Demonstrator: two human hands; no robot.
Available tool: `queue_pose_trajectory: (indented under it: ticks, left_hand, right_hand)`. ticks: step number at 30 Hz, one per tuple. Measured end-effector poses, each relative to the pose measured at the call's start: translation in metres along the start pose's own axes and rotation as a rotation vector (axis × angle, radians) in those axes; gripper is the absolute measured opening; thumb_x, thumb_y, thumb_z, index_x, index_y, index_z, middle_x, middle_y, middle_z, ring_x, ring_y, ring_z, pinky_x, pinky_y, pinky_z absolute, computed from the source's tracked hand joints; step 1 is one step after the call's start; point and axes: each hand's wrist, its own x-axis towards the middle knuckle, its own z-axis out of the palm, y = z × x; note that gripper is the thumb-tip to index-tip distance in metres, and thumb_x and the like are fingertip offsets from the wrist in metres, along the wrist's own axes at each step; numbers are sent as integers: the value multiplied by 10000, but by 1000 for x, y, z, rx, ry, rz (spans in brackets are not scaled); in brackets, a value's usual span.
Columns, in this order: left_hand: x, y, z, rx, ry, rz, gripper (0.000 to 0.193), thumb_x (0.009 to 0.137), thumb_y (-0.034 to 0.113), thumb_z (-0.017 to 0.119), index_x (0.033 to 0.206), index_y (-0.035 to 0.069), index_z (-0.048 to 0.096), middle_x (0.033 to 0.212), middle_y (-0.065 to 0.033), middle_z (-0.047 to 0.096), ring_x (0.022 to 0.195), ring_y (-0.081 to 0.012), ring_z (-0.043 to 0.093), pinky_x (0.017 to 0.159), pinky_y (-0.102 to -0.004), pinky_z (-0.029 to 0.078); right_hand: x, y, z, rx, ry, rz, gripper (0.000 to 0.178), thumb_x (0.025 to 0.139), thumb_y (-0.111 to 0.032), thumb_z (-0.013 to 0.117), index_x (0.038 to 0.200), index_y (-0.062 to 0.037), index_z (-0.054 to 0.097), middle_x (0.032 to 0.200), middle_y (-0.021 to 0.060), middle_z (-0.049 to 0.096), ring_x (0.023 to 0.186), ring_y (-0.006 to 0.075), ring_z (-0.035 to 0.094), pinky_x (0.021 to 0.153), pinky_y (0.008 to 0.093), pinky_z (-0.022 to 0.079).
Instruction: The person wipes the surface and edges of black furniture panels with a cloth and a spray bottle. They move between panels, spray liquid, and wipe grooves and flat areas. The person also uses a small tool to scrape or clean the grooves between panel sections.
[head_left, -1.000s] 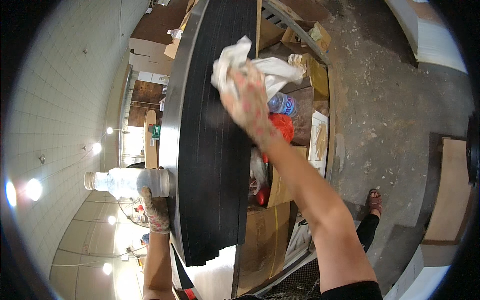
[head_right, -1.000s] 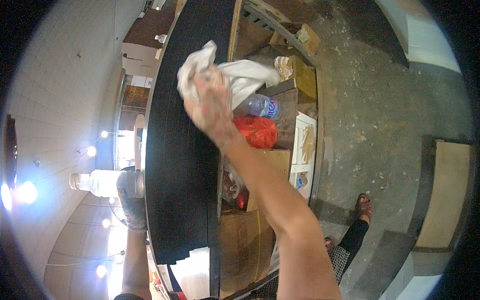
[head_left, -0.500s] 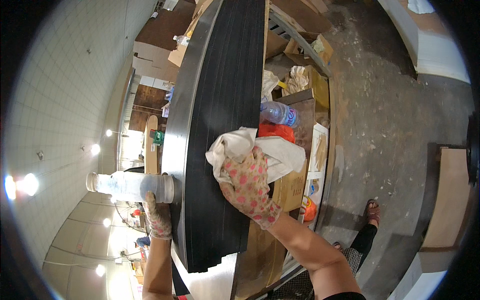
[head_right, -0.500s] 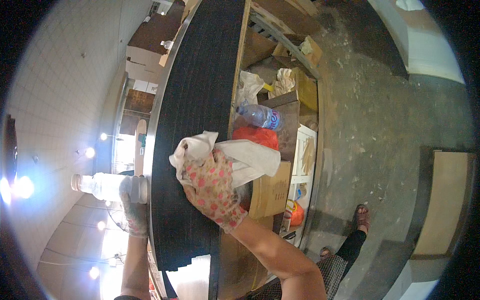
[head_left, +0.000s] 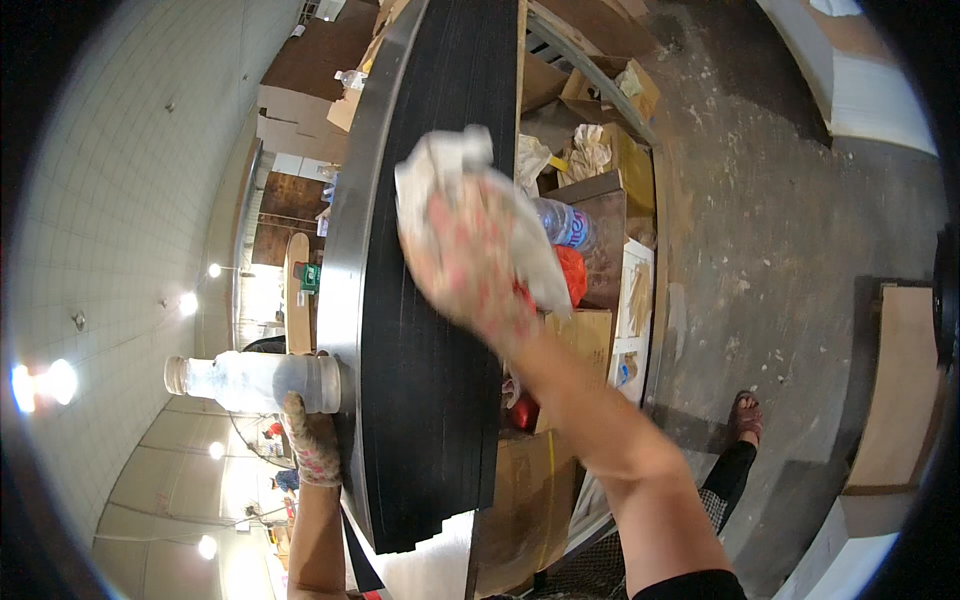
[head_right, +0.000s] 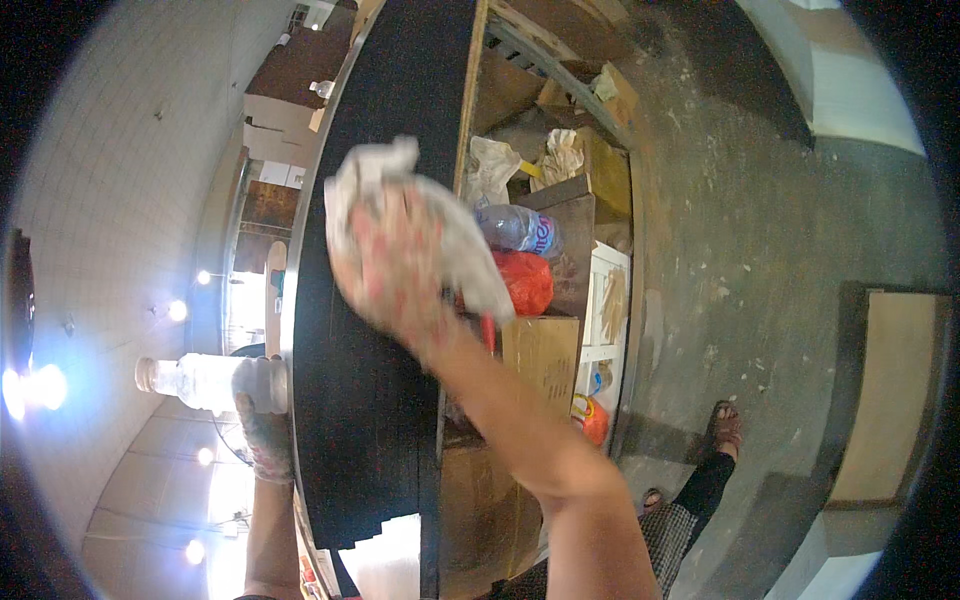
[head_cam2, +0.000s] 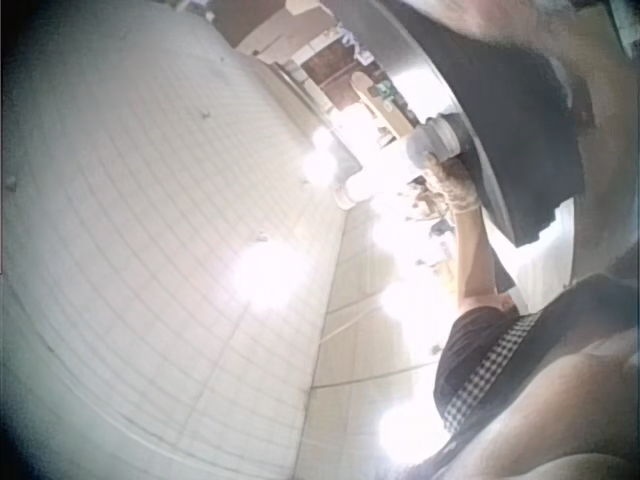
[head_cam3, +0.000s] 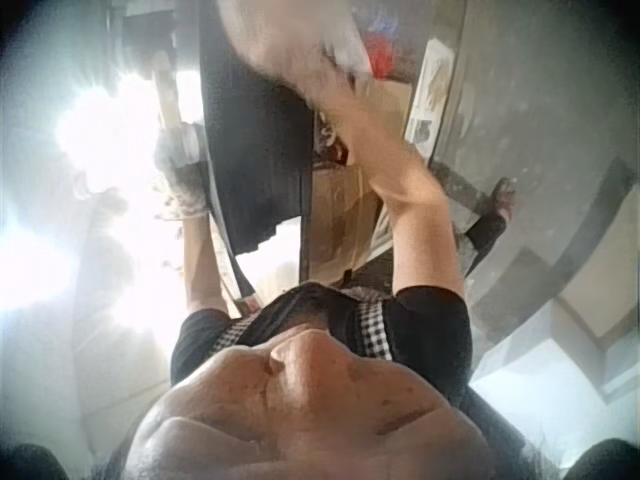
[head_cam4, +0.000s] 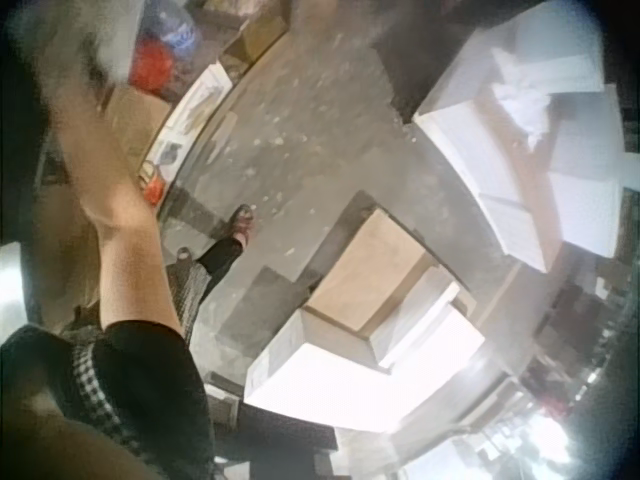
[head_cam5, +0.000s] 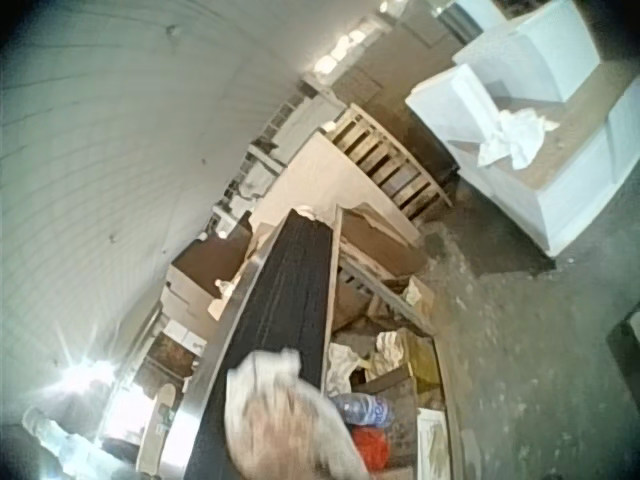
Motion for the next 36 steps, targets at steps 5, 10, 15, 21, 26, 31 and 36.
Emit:
queue_pose_trajectory:
  ticks: [5,10,15,21,26,31,36]
  left_hand:
    - [1,-1,-2,-34,8,-39,668,974,568,499,1433,91,407,1377,-118,511,1284,-271,483,1108,-426,370]
    - [3,-8,-10,-70,-5,-49,682,967,585,498,1442,104,404,1408,-116,493,1300,-278,469,1117,-428,352]
    - [1,-8,-16,108,79,-89,731,926,617,545,1441,114,415,1406,-104,501,1296,-277,476,1117,-442,353]
    - [1,-12,-22,8,38,-68,704,919,579,582,1424,111,437,1369,-92,533,1270,-258,503,1076,-418,398]
    - [2,-10,-17,17,73,-68,706,915,582,588,1412,103,441,1356,-93,530,1268,-262,497,1085,-423,388]
    - [2,-4,-3,-55,15,-61,696,931,579,564,1419,102,428,1357,-104,520,1279,-268,481,1094,-441,383]
    - [2,2,2,-25,-19,-2,595,996,514,492,1413,95,430,1340,-122,526,1261,-277,498,1100,-447,382]
  right_hand:
    - [-8,-13,5,-41,81,-146,451,903,-292,624,1256,-13,586,1277,226,572,1219,428,504,991,569,398]
    - [-79,-57,-12,108,-73,-57,535,904,-241,607,1333,55,487,1333,295,495,1319,450,434,1084,564,367]
    - [-40,-42,-6,193,-42,-20,479,839,-182,658,1257,31,556,1303,279,510,1272,451,461,1079,551,381]
    - [-34,-65,-33,314,-14,-113,497,815,-189,654,1289,-70,561,1317,175,529,1245,413,488,1029,557,410]
    - [-19,-21,4,181,-68,-13,591,807,-192,698,1361,-73,532,1385,228,500,1307,436,432,1079,554,345]
    - [-172,-106,-49,579,-451,234,596,920,-277,562,1479,-129,419,1491,175,415,1404,394,343,1146,555,278]
    - [-155,-50,-24,169,-159,-67,412,920,-218,582,1311,-93,556,1328,166,524,1296,399,470,1110,565,368]
